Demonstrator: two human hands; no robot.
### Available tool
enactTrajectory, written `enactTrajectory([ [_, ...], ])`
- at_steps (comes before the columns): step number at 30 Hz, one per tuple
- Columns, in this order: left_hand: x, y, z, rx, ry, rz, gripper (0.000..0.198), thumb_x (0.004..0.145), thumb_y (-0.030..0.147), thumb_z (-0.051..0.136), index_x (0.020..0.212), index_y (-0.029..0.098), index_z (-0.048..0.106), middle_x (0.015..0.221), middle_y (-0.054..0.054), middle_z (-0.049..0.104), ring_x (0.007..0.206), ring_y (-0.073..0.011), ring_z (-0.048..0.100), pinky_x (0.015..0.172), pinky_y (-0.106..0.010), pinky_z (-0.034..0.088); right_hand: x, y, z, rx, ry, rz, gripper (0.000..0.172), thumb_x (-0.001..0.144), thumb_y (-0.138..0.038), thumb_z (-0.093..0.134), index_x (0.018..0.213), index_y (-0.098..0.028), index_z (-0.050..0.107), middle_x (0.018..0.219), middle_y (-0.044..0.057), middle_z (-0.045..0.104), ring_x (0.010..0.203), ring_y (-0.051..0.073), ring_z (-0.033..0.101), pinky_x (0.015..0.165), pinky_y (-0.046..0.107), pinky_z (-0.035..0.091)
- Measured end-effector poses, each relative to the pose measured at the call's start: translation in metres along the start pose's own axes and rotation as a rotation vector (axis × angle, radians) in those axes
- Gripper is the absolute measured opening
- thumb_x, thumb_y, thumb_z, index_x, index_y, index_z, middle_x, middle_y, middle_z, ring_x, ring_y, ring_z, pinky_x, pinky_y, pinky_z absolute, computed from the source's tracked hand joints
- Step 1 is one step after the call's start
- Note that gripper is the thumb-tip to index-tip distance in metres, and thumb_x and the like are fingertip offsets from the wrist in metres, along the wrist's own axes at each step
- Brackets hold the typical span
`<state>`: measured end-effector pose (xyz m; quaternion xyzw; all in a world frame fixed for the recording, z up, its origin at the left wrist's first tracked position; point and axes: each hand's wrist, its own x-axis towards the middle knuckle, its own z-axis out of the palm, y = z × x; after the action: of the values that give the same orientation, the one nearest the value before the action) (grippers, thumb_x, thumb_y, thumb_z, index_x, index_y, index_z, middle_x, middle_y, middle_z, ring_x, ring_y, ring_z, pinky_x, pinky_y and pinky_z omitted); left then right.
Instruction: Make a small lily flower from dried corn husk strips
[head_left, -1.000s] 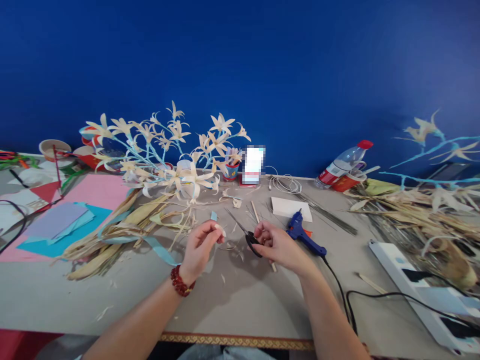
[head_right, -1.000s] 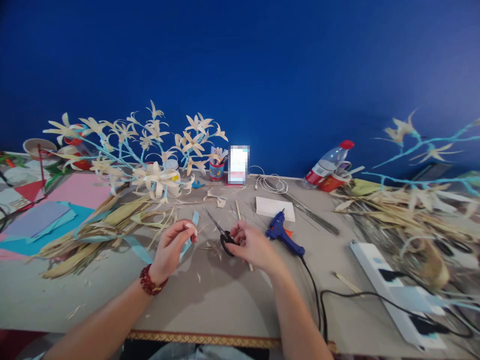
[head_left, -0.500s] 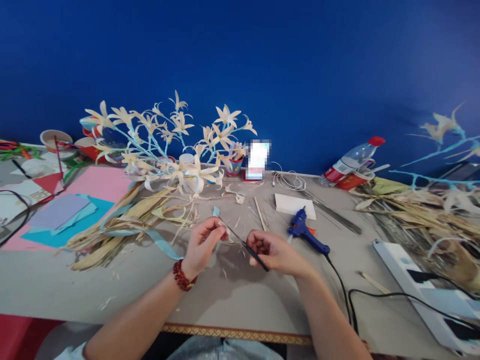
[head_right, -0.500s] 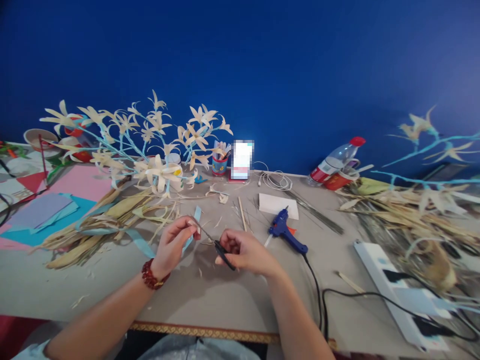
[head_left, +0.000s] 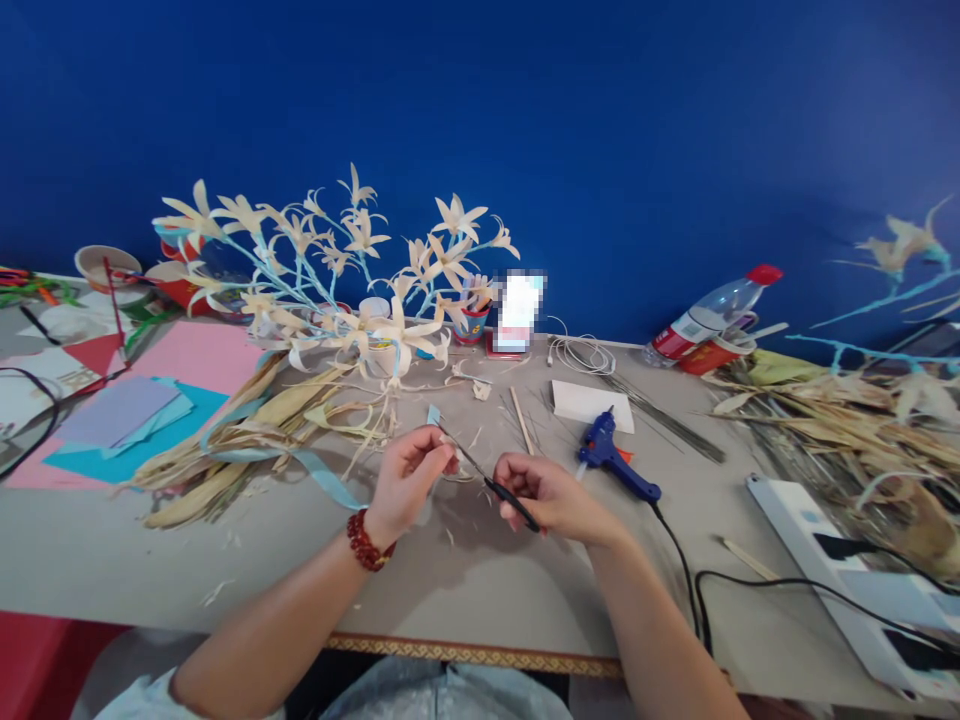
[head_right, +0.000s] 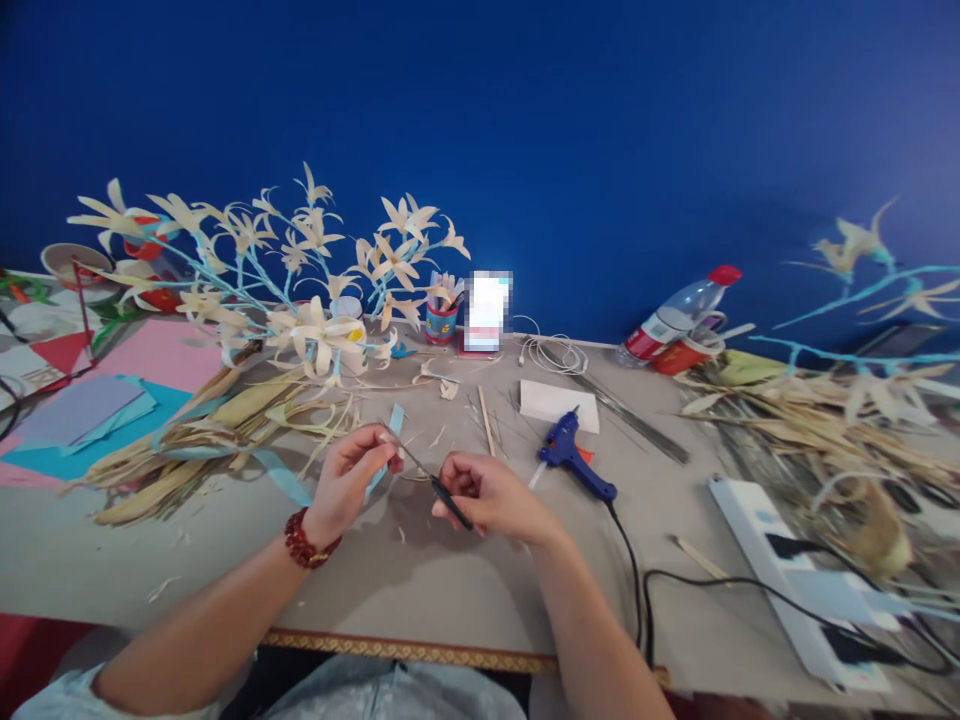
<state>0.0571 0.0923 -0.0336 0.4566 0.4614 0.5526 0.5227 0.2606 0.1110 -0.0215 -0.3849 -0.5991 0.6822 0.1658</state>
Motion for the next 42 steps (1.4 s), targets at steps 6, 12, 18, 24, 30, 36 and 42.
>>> enactTrajectory([
  [6,0.001,-0.004,-0.002,-0.022,-0.024,0.005,0.019,0.080,0.026,0.060,0.063,0.018,0.057,0.059,0.000,0.060,0.059,-0.0126,0.054,0.061,-0.025,0.044,0.001,0.002,-0.001,-0.010,0.013,-0.003,0.038,0.073,-0.044,0.076,0.073,-0.020,0.047,0.055,-0.006,0.058,0.042,0.006,0.041,0.034,0.014,0.030],
  [12,0.002,-0.004,-0.003,-0.039,-0.040,0.008,0.020,0.080,0.025,0.060,0.062,0.018,0.058,0.059,0.001,0.060,0.059,-0.0125,0.054,0.062,-0.026,0.043,0.002,0.002,-0.001,-0.005,0.013,0.010,0.039,0.072,-0.046,0.076,0.072,-0.020,0.047,0.054,-0.006,0.059,0.040,0.005,0.040,0.033,0.013,0.028],
  [18,0.001,-0.003,-0.003,-0.040,-0.051,0.017,0.021,0.082,0.024,0.059,0.062,0.017,0.057,0.059,0.000,0.059,0.060,-0.0126,0.053,0.062,-0.025,0.043,0.002,0.001,0.000,-0.003,0.023,0.019,0.040,0.072,-0.045,0.076,0.070,-0.020,0.046,0.051,-0.006,0.058,0.038,0.004,0.039,0.031,0.012,0.028],
  [24,0.002,-0.006,-0.005,-0.084,-0.089,0.036,0.021,0.084,0.021,0.057,0.063,0.017,0.057,0.061,0.000,0.059,0.061,-0.0125,0.053,0.063,-0.025,0.042,0.003,-0.001,-0.002,-0.020,0.061,0.024,0.039,0.072,-0.048,0.074,0.069,-0.020,0.046,0.048,-0.007,0.057,0.035,0.005,0.037,0.031,0.014,0.025],
  [30,0.001,-0.005,-0.004,-0.059,-0.095,0.075,0.023,0.085,0.021,0.056,0.062,0.017,0.057,0.061,0.000,0.057,0.061,-0.0123,0.052,0.063,-0.024,0.041,0.008,0.006,0.000,-0.319,0.273,-0.017,0.032,0.075,-0.045,0.070,0.069,-0.020,0.051,0.055,-0.004,0.059,0.044,0.009,0.046,0.040,0.018,0.029],
  [36,0.002,-0.009,-0.001,-0.010,-0.060,0.078,0.023,0.086,0.029,0.058,0.067,0.017,0.058,0.062,0.001,0.057,0.061,-0.0116,0.052,0.062,-0.023,0.042,0.008,0.006,0.011,-0.854,0.433,-0.048,0.022,0.073,-0.037,0.070,0.069,-0.020,0.058,0.061,-0.003,0.061,0.054,0.011,0.048,0.049,0.022,0.022],
  [42,0.011,-0.010,0.004,0.094,0.024,0.080,0.020,0.083,0.032,0.062,0.070,0.017,0.061,0.065,0.000,0.060,0.062,-0.0124,0.053,0.060,-0.023,0.043,0.002,0.001,0.015,-0.907,0.468,-0.041,0.018,0.069,-0.035,0.071,0.075,-0.021,0.062,0.067,0.000,0.066,0.059,0.014,0.054,0.051,0.024,0.020],
])
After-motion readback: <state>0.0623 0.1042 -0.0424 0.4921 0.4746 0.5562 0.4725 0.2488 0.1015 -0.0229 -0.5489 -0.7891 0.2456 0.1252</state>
